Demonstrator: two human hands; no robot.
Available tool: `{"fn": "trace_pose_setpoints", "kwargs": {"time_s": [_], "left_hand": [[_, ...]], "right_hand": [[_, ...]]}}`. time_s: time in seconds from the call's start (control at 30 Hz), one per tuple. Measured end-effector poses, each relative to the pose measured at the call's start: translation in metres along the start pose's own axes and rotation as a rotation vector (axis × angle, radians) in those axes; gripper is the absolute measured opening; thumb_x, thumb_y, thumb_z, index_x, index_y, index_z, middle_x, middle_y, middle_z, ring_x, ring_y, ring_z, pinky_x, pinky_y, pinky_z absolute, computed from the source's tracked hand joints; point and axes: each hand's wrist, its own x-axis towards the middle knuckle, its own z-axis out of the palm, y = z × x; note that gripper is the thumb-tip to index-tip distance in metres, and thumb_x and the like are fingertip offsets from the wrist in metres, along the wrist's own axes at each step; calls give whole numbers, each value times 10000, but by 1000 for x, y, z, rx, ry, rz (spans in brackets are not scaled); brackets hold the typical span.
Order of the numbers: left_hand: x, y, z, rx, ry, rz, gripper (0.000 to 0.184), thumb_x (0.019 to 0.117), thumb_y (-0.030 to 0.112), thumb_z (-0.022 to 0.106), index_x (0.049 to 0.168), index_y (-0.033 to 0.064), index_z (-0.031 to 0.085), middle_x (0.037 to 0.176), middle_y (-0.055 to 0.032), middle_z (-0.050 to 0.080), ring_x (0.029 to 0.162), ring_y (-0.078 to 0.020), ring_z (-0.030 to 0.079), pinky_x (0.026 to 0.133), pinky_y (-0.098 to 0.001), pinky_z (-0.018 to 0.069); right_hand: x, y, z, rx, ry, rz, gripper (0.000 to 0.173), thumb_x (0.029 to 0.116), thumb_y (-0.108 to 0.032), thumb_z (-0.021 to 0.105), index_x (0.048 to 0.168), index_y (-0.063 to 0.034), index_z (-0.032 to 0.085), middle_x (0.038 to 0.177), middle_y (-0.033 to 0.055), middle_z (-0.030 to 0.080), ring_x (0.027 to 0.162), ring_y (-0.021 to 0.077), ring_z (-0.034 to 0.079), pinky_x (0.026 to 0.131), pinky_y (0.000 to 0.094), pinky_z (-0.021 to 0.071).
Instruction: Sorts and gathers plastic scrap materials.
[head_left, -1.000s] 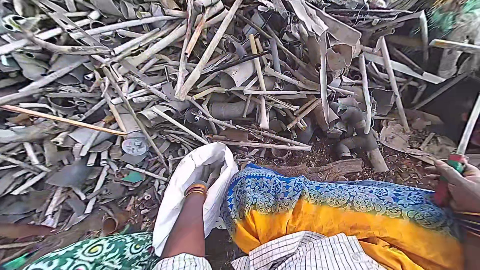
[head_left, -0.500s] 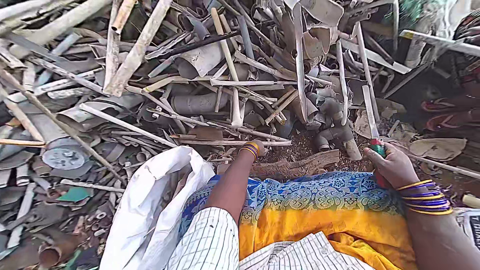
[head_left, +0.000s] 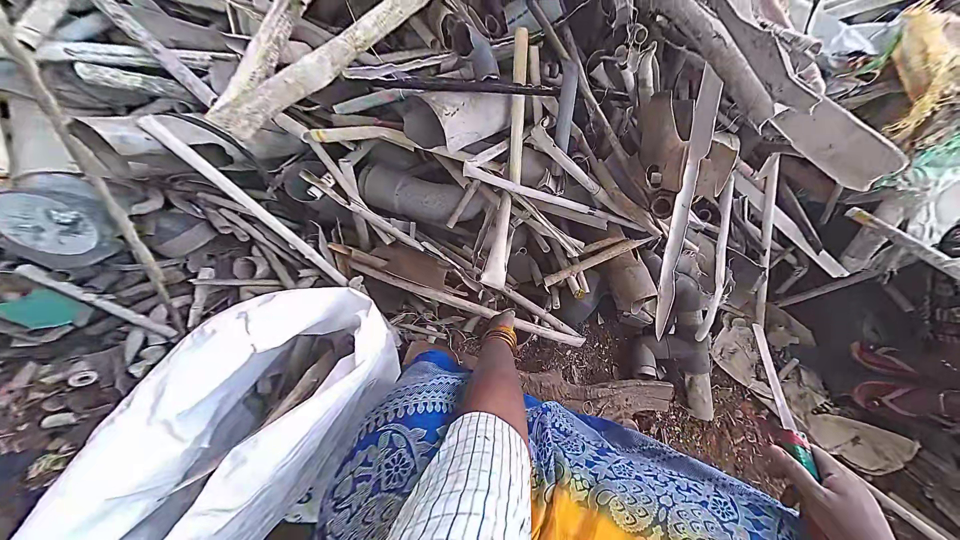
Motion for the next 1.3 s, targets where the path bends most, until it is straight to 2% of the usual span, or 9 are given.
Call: {"fn": "trace_pose_setpoints", "kwargs": {"time_s": [0.23, 0.4, 0.53, 0.73, 0.8, 0.9, 1.07, 1.2, 1.3], "left_hand": [[8, -7, -6, -670, 2, -34, 546, 1047, 127, 591, 1525, -8, 364, 1604, -226, 349, 1454, -339, 394, 1151, -489, 376], [-6, 14, -1, -922, 37, 83, 460, 1058, 132, 541, 1481, 3, 415, 1471, -216, 467, 1254, -301, 523, 1045, -463, 451], [-32, 37, 3, -914, 172, 144, 316, 1103, 268, 471, 1264, 2, 530, 987, -91, 495, 788, -163, 487, 728, -311, 467], [-74, 57, -13, -1020, 201, 160, 207, 1052, 127, 509, 1227, 17, 517, 961, -100, 472, 762, -182, 463, 676, -345, 460], [-102, 70, -20, -1009, 206, 184, 43, 1020, 65, 503, 1054, 40, 509, 842, -68, 435, 647, -155, 423, 577, -301, 432], [-137, 85, -31, -1048, 166, 192, 201, 982, 25, 467, 816, 123, 412, 668, -7, 378, 495, -111, 368, 463, -222, 379], [-128, 70, -23, -979, 171, 113, 153, 990, 13, 487, 864, 92, 449, 686, -23, 388, 503, -117, 374, 464, -227, 380], [-97, 26, -6, -855, 192, 42, 70, 1030, 72, 501, 967, 48, 519, 751, -43, 429, 561, -128, 416, 515, -254, 412], [-96, 24, -1, -840, 186, 39, 99, 1059, 147, 507, 1020, 57, 522, 784, -43, 431, 588, -130, 429, 543, -258, 426]], "right_hand": [[-3, 10, -3, 45, -20, -22, 417, 1025, -283, 576, 1238, 76, 581, 882, 182, 687, 670, 272, 647, 686, 513, 534], [-6, 15, -6, 81, -20, -36, 433, 1021, -312, 571, 1228, 68, 585, 871, 156, 697, 666, 248, 659, 688, 492, 550], [-9, 17, -5, 119, -6, -44, 448, 1022, -309, 571, 1260, 70, 576, 910, 162, 701, 692, 244, 661, 696, 492, 543], [-16, 11, -3, 180, 4, -83, 442, 1031, -304, 550, 1240, 85, 565, 880, 153, 679, 678, 228, 644, 674, 470, 550], [-17, 2, 0, 187, -3, -105, 430, 1038, -293, 543, 1241, 85, 557, 866, 145, 675, 652, 209, 634, 649, 448, 547], [-17, -11, 2, 152, -5, -140, 435, 1022, -280, 560, 1263, 81, 558, 877, 164, 668, 659, 230, 636, 650, 477, 541], [-14, -26, 7, 65, 17, -181, 479, 1003, -351, 573, 1244, 63, 581, 889, 151, 684, 679, 233, 653, 656, 486, 549], [-19, -30, 12, -1, 69, -187, 489, 983, -320, 606, 1225, 105, 586, 923, 254, 654, 781, 358, 641, 740, 607, 484], [-22, -37, 23, 216, 39, -57, 393, 888, -127, 688, 1217, 53, 571, 868, 136, 621, 696, 205, 595, 648, 432, 501]]}}
